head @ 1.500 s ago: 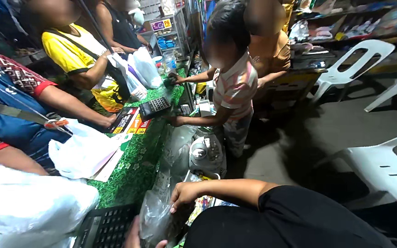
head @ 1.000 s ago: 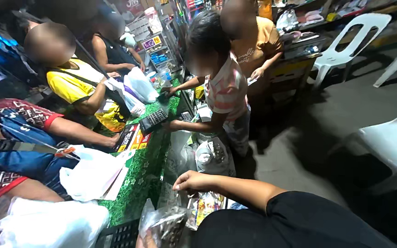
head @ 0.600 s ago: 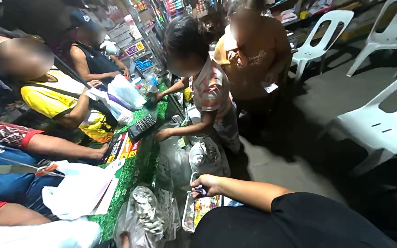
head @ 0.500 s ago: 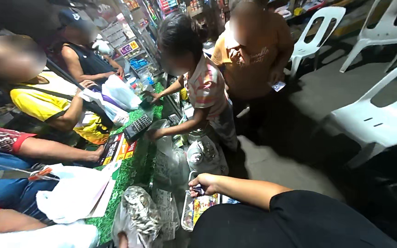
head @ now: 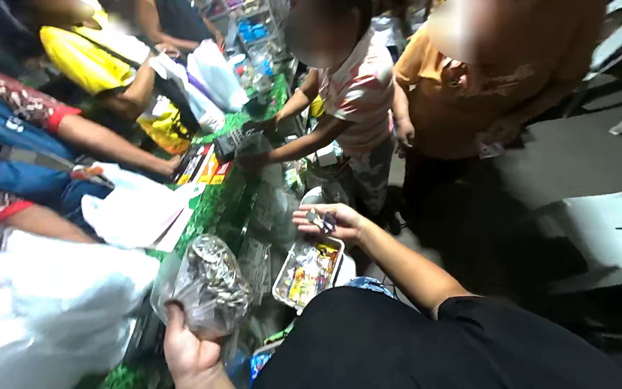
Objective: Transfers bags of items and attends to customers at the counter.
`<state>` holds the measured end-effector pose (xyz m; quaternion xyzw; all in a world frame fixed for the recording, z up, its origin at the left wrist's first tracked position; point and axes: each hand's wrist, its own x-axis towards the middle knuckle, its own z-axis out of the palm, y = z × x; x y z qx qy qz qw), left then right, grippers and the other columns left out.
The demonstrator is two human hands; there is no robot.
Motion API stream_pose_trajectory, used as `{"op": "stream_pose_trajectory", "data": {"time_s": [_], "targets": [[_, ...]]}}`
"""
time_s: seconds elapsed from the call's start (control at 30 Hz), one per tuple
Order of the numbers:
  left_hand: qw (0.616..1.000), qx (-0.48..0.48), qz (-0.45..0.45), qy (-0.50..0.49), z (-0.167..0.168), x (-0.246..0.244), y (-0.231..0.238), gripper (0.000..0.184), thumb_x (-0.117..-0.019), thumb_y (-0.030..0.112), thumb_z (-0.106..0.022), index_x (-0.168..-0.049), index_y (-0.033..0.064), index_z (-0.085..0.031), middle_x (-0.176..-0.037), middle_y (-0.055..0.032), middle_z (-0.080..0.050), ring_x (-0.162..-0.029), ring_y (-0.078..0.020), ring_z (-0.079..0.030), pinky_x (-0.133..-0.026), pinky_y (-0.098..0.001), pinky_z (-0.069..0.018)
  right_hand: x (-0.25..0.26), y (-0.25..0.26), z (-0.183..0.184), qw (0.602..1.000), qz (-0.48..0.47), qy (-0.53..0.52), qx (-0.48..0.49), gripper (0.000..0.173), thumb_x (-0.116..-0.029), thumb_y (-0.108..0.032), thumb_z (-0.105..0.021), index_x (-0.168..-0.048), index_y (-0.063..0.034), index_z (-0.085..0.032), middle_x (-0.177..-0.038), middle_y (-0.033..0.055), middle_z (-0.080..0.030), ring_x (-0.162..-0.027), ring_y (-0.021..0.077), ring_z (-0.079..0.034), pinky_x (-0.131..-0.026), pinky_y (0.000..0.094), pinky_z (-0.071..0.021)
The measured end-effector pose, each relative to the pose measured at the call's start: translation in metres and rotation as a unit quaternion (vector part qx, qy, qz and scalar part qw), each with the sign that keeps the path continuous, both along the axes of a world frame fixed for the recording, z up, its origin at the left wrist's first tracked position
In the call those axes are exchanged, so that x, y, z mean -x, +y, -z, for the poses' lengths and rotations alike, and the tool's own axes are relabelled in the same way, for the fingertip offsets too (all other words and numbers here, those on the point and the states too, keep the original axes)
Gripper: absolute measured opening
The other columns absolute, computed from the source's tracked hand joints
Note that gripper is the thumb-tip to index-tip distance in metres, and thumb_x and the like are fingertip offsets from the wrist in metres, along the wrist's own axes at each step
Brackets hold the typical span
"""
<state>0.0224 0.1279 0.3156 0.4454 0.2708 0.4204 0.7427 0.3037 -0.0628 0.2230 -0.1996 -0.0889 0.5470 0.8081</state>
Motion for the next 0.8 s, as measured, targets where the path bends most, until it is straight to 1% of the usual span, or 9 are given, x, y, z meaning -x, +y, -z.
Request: {"op": "stream_pose_trajectory", "data": {"time_s": [0.07,0.13,0.27,0.37,0.47,0.53,0.63,0.73,0.8], "targets": [[1.0,-0.007,-0.013,0.007,-0.003,0.005,-0.001,0.044,-0.1131,0.037,-0.021,-0.13,0.0132,-0.053,-0.108,-0.0008,-0.073,-0.1,-0.0124,-0.072,-0.084,-0.0358,-0.0637,-0.004,0.001,-0.001,0.999,-0.01,-0.035,-0.011,0.045,-0.1109,-0.017,-0.029,-0.148,0.0022,-0.044,-0.145,0.0217,-0.057,-0.133,0.0324,-0.059,-0.113,0.0444,-0.0476],[1.0,-0.019,-0.021,0.004,-0.005,0.006,0.001,0.044,-0.113,0.037,-0.02,-0.131,0.0124,-0.052,-0.11,-0.0018,-0.073,-0.102,-0.0133,-0.072,-0.086,-0.0368,-0.0631,-0.007,0.004,-0.005,0.998,-0.01,-0.053,-0.016,0.047,-0.1118,-0.02,-0.025,-0.15,0.0003,-0.043,-0.146,0.0203,-0.057,-0.134,0.0315,-0.058,-0.113,0.0444,-0.0475],[0.999,-0.029,-0.038,0.002,-0.005,0.009,0.004,0.045,-0.113,0.037,-0.019,-0.132,0.0129,-0.052,-0.111,-0.002,-0.072,-0.103,-0.0135,-0.071,-0.088,-0.0369,-0.0623,-0.011,0.014,-0.001,0.998,-0.014,-0.051,-0.028,0.047,-0.1112,-0.02,-0.026,-0.151,-0.0008,-0.042,-0.148,0.0196,-0.056,-0.135,0.0317,-0.057,-0.114,0.0458,-0.0472],[0.999,-0.033,-0.036,-0.007,0.001,0.009,0.007,0.043,-0.113,0.036,-0.02,-0.131,0.0124,-0.051,-0.111,-0.003,-0.072,-0.103,-0.0146,-0.071,-0.088,-0.0377,-0.0624,-0.013,0.023,0.003,0.999,-0.028,-0.047,-0.004,0.045,-0.1101,-0.014,-0.028,-0.15,-0.0001,-0.043,-0.146,0.0199,-0.057,-0.134,0.0322,-0.058,-0.113,0.0462,-0.0477],[0.998,-0.035,-0.048,0.013,0.009,0.007,0.01,0.042,-0.1131,0.035,-0.022,-0.131,0.0115,-0.051,-0.109,-0.0038,-0.072,-0.1,-0.0152,-0.072,-0.086,-0.0386,-0.0631,-0.001,0.039,0.009,0.992,-0.047,-0.04,0.111,0.038,-0.1099,-0.01,-0.033,-0.142,0.0022,-0.049,-0.134,0.0203,-0.065,-0.118,0.0303,-0.068,-0.104,0.0439,-0.0544],[0.996,-0.035,-0.069,0.038,0.015,0.002,0.01,0.039,-0.1134,0.033,-0.024,-0.13,0.0112,-0.051,-0.108,-0.0035,-0.072,-0.098,-0.0154,-0.072,-0.085,-0.0383,-0.0632,0.012,0.052,0.022,0.982,-0.077,-0.025,0.171,0.036,-0.109,-0.008,-0.038,-0.14,0.0052,-0.049,-0.126,0.0223,-0.067,-0.111,0.0293,-0.07,-0.099,0.0416,-0.0568],[0.993,-0.034,-0.091,0.069,0.025,-0.008,0.013,0.035,-0.1134,0.028,-0.027,-0.132,0.0098,-0.051,-0.108,-0.004,-0.071,-0.098,-0.0151,-0.072,-0.084,-0.0378,-0.0629,0.029,0.066,0.041,0.962,-0.123,0.027,0.241,0.033,-0.1078,-0.004,-0.039,-0.138,0.006,-0.049,-0.118,0.0207,-0.069,-0.102,0.0252,-0.072,-0.093,0.0373,-0.0592],[0.99,-0.035,-0.104,0.092,0.036,-0.018,0.019,0.03,-0.1123,0.022,-0.031,-0.131,0.0083,-0.05,-0.107,-0.0041,-0.071,-0.097,-0.014,-0.072,-0.083,-0.0367,-0.0629,0.034,0.074,0.059,0.941,-0.144,0.059,0.301,0.033,-0.1065,-0.003,-0.043,-0.139,0.002,-0.049,-0.111,0.016,-0.069,-0.092,0.0202,-0.072,-0.084,0.0332,-0.0599],[0.986,-0.037,-0.118,0.109,0.04,-0.027,0.024,0.028,-0.1117,0.019,-0.033,-0.131,0.007,-0.05,-0.106,-0.0042,-0.07,-0.094,-0.0139,-0.072,-0.082,-0.0364,-0.0629,0.03,0.078,0.077,0.928,-0.143,0.058,0.339,0.034,-0.1046,-0.001,-0.044,-0.138,-0.0016,-0.049,-0.103,0.0111,-0.069,-0.08,0.0156,-0.069,-0.074,0.0299,-0.0584]]}}
